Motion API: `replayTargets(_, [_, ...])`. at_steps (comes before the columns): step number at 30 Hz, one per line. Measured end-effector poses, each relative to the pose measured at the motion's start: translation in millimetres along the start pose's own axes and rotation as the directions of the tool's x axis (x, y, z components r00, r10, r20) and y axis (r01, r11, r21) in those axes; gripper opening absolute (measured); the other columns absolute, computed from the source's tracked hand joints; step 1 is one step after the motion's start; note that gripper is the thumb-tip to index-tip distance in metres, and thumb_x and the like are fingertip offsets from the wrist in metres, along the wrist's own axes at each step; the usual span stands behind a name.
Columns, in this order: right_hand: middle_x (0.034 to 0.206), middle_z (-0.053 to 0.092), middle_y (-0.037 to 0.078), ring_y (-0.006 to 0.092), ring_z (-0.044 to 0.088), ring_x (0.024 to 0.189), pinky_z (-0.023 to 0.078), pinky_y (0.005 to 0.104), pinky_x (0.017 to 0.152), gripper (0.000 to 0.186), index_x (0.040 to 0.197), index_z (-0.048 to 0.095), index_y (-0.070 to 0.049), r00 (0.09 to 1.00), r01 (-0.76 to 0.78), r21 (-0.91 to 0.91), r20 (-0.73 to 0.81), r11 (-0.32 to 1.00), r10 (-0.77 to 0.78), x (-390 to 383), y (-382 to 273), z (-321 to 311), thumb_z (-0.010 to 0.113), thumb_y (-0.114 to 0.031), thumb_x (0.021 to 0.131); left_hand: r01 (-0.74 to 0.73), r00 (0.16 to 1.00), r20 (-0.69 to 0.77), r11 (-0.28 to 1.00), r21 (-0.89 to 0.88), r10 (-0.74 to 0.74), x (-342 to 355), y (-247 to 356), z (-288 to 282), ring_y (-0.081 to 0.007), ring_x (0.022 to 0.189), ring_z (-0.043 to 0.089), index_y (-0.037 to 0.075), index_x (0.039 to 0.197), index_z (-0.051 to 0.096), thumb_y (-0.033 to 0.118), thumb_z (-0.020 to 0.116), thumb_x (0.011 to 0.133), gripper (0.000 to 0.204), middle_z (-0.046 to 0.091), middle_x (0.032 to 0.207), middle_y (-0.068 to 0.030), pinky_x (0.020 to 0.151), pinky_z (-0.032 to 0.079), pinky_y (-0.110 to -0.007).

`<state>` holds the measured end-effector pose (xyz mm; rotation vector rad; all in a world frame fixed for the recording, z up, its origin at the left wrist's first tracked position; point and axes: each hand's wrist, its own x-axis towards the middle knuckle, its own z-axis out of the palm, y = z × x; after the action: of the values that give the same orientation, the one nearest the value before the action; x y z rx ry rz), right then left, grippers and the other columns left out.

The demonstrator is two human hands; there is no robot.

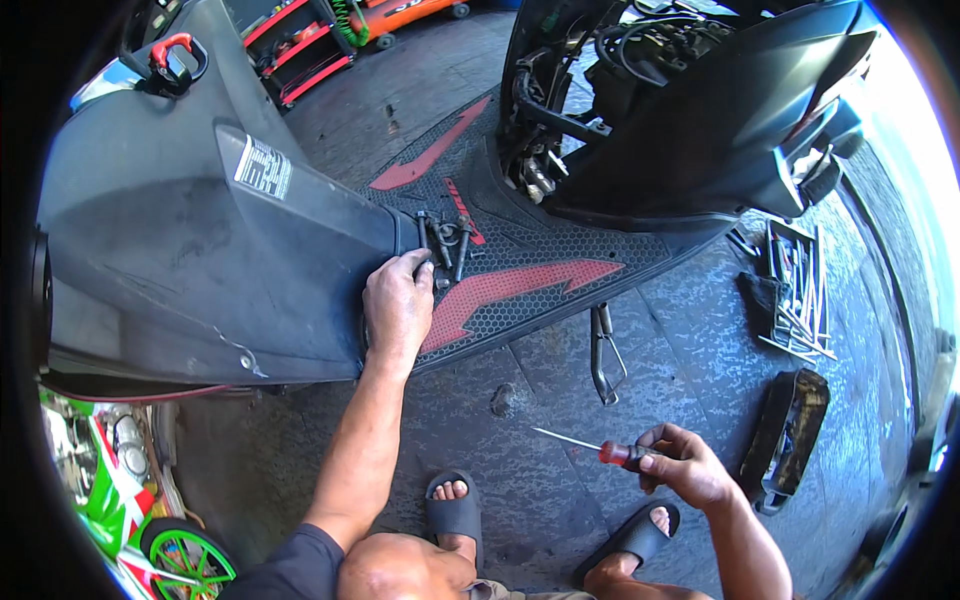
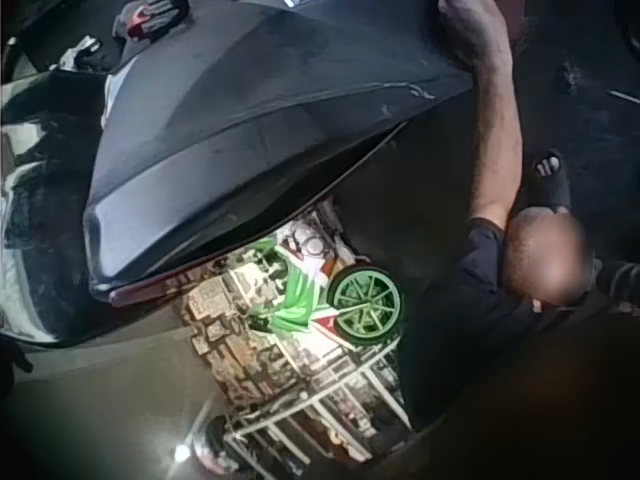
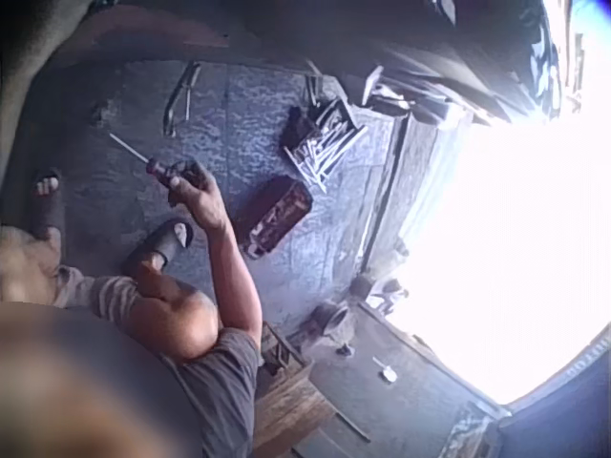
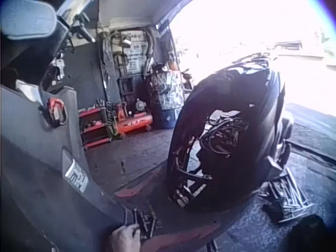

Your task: Remove and secure motorcycle fairing panels using a T-handle wrench and a screwdriver.

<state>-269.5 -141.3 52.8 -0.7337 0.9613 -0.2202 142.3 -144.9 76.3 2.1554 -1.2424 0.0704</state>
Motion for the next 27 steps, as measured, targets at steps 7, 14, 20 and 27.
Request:
replayTargets(7, [0.098,0.064,0.012,0.0200,0.064,0.078,0.054,0.0341,0.069,0.033,0.113,0.055,0.001,0.992,-0.004,0.189,0.123,0.982,-0.019,20,28,-19,0.074,-0.011,0.090,-0.115,0.987,0.118,0.992,0.053,0.108,8,-2,8,-0.0402,0.086,0.069,0.003,0.097,0.074,0.013,0.068,0.087,0.016,0.070,0.088,-0.0214,0.075,0.055,-0.047])
replayTargets(14, [0.106,0.063,0.013,0.0164,0.063,0.080,0.053,0.0304,0.070,0.058,0.133,0.052,0.007,0.948,0.173,0.380,0.185,0.909,-0.258,8,29,-52,0.075,-0.025,0.091,-0.172,0.975,-0.164,0.976,-0.130,0.150,-17,40,7,-0.0221,0.074,0.062,0.000,0.096,0.061,0.002,0.058,0.093,0.005,0.064,0.089,-0.0118,0.066,0.051,-0.034])
replayTargets(20, [0.109,0.065,0.015,0.0111,0.061,0.078,0.052,0.0260,0.068,0.054,0.132,0.053,0.004,0.795,0.602,0.342,-0.178,0.721,-0.579,-29,20,-63,0.074,-0.023,0.091,0.433,0.857,0.512,0.457,-0.777,0.060,-59,209,65,-0.0108,0.067,0.056,0.004,0.107,0.058,0.007,0.051,0.103,0.009,0.065,0.089,-0.0090,0.060,0.049,-0.025])
replayTargets(27, [0.101,0.066,0.010,0.0141,0.062,0.086,0.052,0.0291,0.077,0.050,0.131,0.055,0.002,0.563,0.742,-0.184,-0.351,0.645,-0.748,-20,14,-67,0.072,-0.016,0.088,0.723,0.690,0.722,-0.020,-0.690,0.051,-69,273,128,-0.0115,0.070,0.060,0.004,0.103,0.065,0.016,0.053,0.104,0.017,0.070,0.100,-0.0163,0.059,0.050,-0.025])
